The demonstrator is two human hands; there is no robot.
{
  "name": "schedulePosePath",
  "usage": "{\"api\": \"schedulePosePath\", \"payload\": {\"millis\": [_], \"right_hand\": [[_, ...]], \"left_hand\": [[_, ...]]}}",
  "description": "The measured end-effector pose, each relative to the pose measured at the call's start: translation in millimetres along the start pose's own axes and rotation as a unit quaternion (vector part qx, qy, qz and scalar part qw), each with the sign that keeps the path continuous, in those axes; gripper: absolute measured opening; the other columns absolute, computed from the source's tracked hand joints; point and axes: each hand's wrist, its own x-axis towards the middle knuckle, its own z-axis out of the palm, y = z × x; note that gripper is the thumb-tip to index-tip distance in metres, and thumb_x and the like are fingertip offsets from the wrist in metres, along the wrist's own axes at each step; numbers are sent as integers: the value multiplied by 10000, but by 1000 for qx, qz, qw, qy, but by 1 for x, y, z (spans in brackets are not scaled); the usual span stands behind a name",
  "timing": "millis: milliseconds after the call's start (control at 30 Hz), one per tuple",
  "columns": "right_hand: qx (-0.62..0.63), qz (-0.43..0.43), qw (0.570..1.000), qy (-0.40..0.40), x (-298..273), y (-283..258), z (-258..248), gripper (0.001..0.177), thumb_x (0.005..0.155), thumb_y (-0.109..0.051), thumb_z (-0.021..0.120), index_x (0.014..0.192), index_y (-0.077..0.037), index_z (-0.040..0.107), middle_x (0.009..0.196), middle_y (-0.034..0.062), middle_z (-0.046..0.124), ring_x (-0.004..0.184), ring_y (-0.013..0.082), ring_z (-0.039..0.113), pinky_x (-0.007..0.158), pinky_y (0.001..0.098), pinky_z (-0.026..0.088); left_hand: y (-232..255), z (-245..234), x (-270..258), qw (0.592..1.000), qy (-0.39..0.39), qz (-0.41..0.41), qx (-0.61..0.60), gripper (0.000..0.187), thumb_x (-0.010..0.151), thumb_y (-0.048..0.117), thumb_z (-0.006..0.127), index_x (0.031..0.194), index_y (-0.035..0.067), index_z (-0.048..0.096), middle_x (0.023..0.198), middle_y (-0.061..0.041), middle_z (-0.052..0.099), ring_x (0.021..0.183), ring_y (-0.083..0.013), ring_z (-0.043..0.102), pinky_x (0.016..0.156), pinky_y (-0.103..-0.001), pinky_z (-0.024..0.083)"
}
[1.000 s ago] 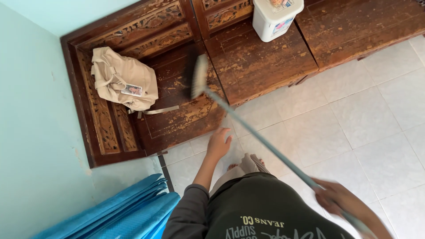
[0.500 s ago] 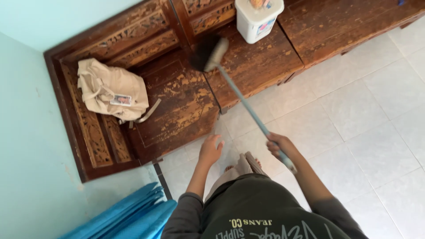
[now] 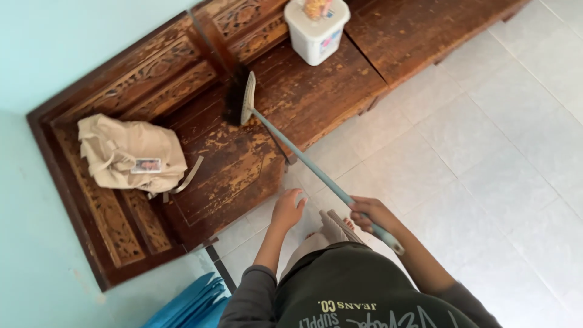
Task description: Sweep the floors of a home using a broom, moving through various rooms including the kitchen and bedroom.
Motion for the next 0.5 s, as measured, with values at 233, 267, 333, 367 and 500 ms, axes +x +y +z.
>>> {"api": "schedulePosePath", "payload": {"millis": [233,267,333,367,500], "right_hand": [[100,-58,985,129,-64,48,-110,120,1002,-194,586,960,-96,530,597,-39,489,399,22,384,296,155,305],[108,-101,978,145,-80,57,-129,129,1023,-188,582,967,-94,514,604,-27,490,403,37,402,303,160,325],[95,-111,970,195,-97,48,-112,115,1019,-167,567,1091,-96,512,614,-23,491,415,41,404,318,170,337],[82,-118,959,244,-105,45,-102,209,1015,-146,552,1214,-97,510,624,-19,491,428,45,407,332,180,350],[16,-118,935,335,-139,36,-56,526,975,-101,528,1497,-104,461,618,-1,479,442,69,415,365,212,378]], "left_hand": [[24,6,16,998,-55,23,2,347,939,261,662,1230,71,660,1239,-158,652,1163,-371,608,970,-458,487],[25,6,17,998,-63,23,7,349,942,266,661,1234,73,659,1242,-155,652,1164,-367,610,971,-459,487],[26,7,16,997,-70,20,10,350,940,268,660,1231,74,660,1244,-153,653,1164,-365,612,971,-460,485],[26,7,14,997,-77,16,14,350,938,271,660,1229,76,661,1247,-150,654,1164,-363,614,971,-462,484],[17,14,12,996,-82,25,12,345,935,274,660,1215,72,668,1245,-154,656,1164,-363,616,973,-455,491]]}}
